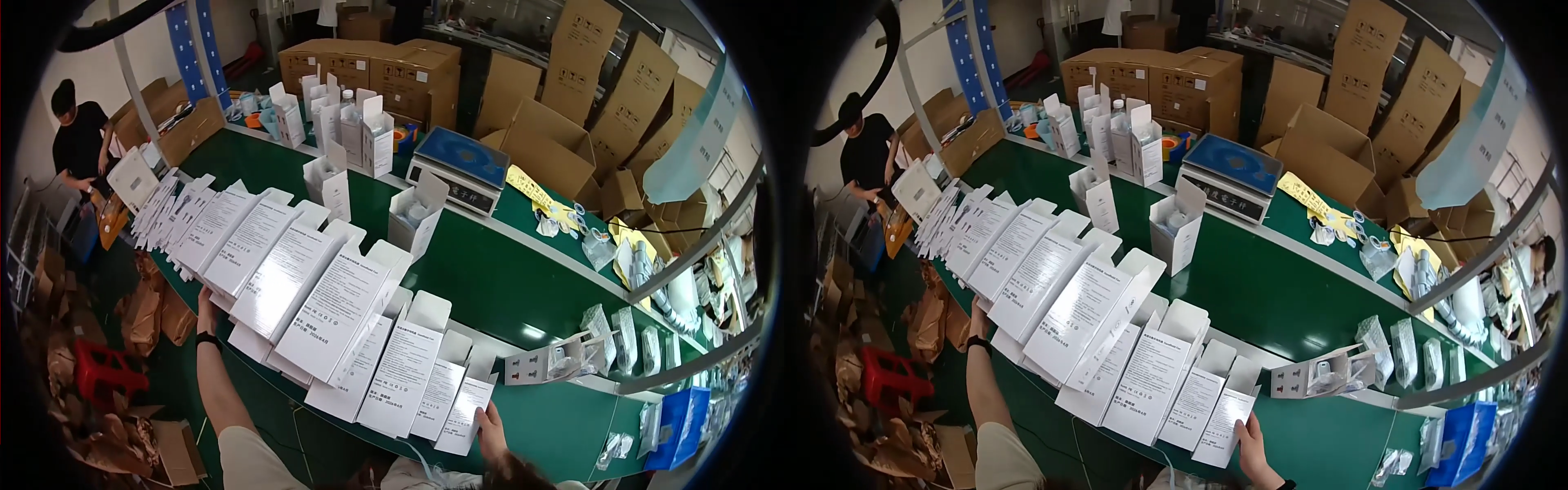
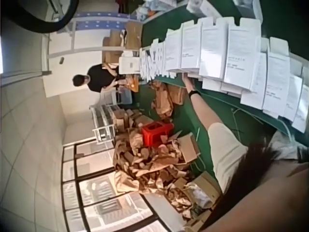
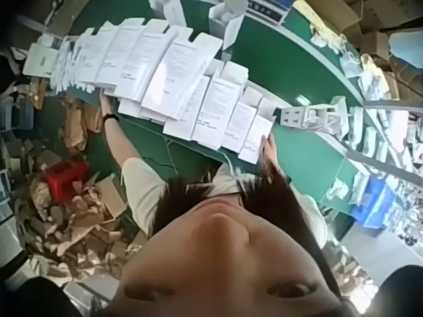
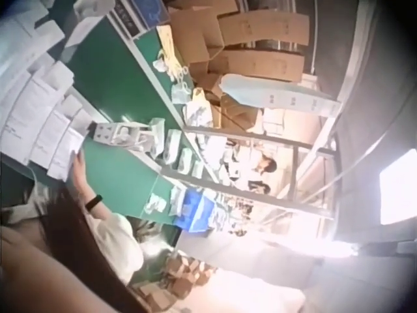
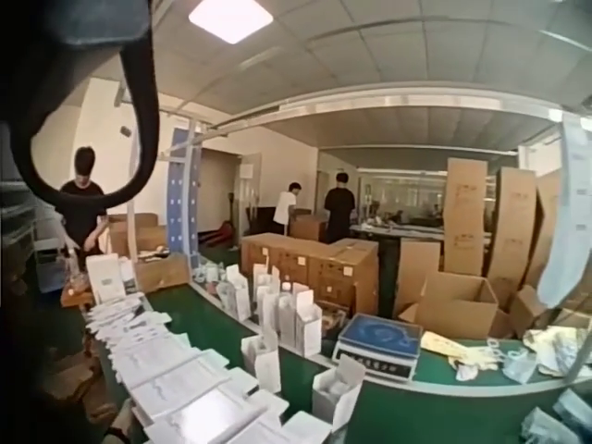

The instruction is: Packing electronic components into small boxes on an assembly line.

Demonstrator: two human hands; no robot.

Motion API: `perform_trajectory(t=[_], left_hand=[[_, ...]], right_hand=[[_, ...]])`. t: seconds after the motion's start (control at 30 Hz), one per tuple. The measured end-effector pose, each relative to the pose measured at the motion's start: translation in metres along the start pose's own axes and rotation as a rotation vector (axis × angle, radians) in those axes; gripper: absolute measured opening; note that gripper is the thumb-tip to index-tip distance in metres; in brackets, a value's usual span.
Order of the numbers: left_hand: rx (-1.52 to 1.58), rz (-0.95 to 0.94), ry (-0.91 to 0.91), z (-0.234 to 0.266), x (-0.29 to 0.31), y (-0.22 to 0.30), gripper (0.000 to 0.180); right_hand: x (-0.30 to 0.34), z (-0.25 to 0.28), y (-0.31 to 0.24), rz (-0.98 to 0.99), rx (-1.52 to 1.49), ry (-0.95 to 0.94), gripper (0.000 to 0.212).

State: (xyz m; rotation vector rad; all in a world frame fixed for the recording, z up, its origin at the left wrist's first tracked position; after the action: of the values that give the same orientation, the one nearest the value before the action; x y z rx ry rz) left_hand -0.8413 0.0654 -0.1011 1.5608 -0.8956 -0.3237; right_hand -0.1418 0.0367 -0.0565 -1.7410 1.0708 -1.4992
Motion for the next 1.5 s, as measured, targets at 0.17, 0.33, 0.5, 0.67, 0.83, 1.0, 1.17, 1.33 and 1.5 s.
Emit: perform_trajectory(t=[0.17,0.33,0.5,0.67,0.83,1.0,1.17,1.33,1.5], left_hand=[[0.105,0.009,-0.059,0.004,0.001,-0.010,0.038],[0.087,0.018,0.009,0.012,0.017,-0.019,0.039],[0.054,0.133,-0.079,0.045,0.028,-0.025,0.042],[-0.501,0.014,-0.067,0.017,0.032,-0.027,0.039],[-0.390,-0.114,0.210,0.053,0.040,0.019,0.038],[-0.225,-0.213,0.543,0.021,0.095,0.021,0.038],[-0.232,-0.409,0.941,-0.042,0.244,0.042,0.035],[-0.666,-0.786,1.011,-0.163,0.433,0.089,0.024],[-0.583,-0.978,0.339,-0.321,0.540,0.055,0.018]], right_hand=[[0.014,-0.010,-0.012,-0.060,-0.046,-0.028,0.043],[0.024,0.007,-0.008,-0.080,-0.035,-0.001,0.043],[0.045,0.009,-0.037,-0.088,-0.029,0.008,0.042],[0.049,0.011,-0.046,-0.052,-0.028,0.043,0.045],[0.044,0.013,-0.037,0.058,-0.024,-0.030,0.051],[0.044,0.043,-0.016,0.052,0.066,0.066,0.056],[0.033,0.134,-0.094,0.502,0.339,0.503,0.060],[0.004,0.229,-0.131,0.490,0.577,0.618,0.062],[-0.079,0.266,-0.176,0.792,1.288,0.566,0.076]])
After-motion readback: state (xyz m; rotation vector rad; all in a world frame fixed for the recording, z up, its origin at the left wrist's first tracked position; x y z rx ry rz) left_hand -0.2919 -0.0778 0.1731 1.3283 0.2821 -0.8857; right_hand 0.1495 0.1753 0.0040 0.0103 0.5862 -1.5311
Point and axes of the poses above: each hand's wrist, its own x-axis away from the middle knuckle, its own z-axis out of the back of the hand, y = z × x, the point moved 3 cm from there along -x, towards the middle knuckle, and after that the axes turned 5 degrees about z, right-handed, at the moved point
